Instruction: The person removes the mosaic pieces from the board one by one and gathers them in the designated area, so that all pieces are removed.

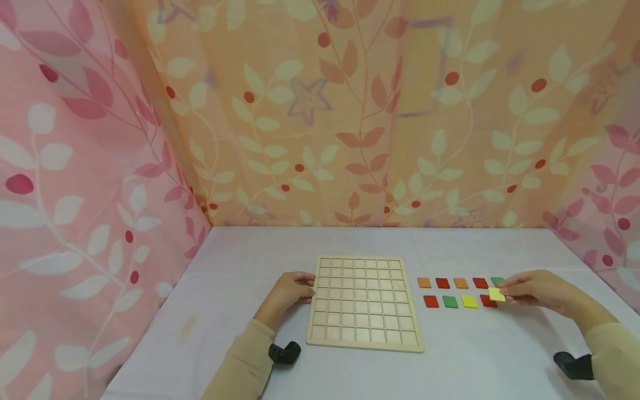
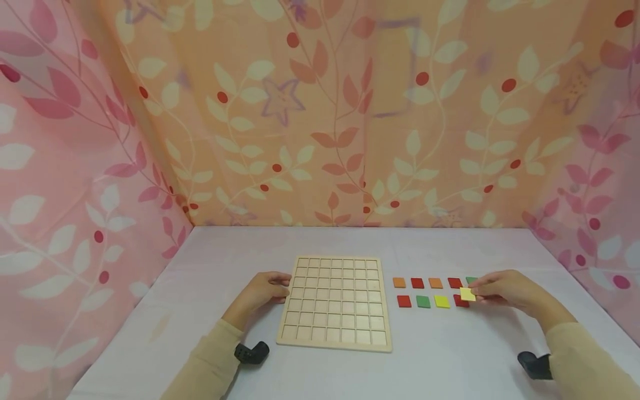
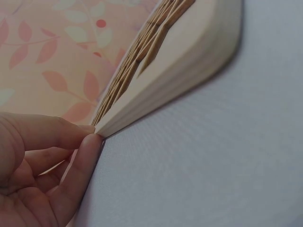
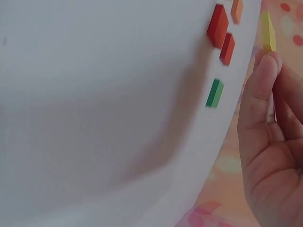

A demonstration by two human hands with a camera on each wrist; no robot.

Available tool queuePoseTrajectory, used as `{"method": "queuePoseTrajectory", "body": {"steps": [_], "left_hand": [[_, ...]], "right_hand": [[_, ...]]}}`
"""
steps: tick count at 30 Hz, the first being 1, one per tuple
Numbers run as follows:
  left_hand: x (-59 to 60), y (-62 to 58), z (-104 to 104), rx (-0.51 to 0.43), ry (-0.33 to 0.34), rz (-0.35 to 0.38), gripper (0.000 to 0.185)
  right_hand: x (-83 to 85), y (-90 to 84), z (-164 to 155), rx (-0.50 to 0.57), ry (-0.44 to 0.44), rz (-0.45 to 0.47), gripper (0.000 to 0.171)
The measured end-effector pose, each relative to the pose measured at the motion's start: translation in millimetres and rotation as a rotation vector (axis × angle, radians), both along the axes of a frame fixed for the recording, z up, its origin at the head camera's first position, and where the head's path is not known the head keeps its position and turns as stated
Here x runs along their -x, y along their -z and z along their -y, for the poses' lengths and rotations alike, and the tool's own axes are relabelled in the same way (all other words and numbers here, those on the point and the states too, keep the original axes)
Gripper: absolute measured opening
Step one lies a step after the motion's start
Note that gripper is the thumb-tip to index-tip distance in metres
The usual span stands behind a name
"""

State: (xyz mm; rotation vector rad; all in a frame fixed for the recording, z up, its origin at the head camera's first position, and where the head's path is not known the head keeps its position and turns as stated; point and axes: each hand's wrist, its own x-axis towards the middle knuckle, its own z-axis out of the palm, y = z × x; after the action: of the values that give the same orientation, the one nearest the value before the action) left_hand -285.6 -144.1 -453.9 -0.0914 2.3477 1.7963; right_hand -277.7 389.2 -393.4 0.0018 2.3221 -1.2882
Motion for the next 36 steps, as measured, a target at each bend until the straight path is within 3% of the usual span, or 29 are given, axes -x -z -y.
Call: {"method": "queuePoseTrajectory", "body": {"steps": [5,11,19,36], "left_hand": [[0.8,0.3,0.0,0.004,0.002,0.0,0.044],[0.8,0.9,0.4,0.003,0.005,-0.002,0.043],[-0.3,-0.5,-0.4,0.0,0.014,-0.008,0.042],[-0.1,-1.8,-6.0,-0.006,0.04,0.002,0.043]], "right_hand": [[2.5,3.6,-13.4,-0.02,-0.007,0.012,0.041],[3.2,4.3,-20.4,-0.068,0.045,0.043,0.043],[6.2,12.0,-27.4,-0.015,0.052,0.076,0.036],[-1.6,19.3,-29.1,-0.118,0.157,0.028,0.041]]}}
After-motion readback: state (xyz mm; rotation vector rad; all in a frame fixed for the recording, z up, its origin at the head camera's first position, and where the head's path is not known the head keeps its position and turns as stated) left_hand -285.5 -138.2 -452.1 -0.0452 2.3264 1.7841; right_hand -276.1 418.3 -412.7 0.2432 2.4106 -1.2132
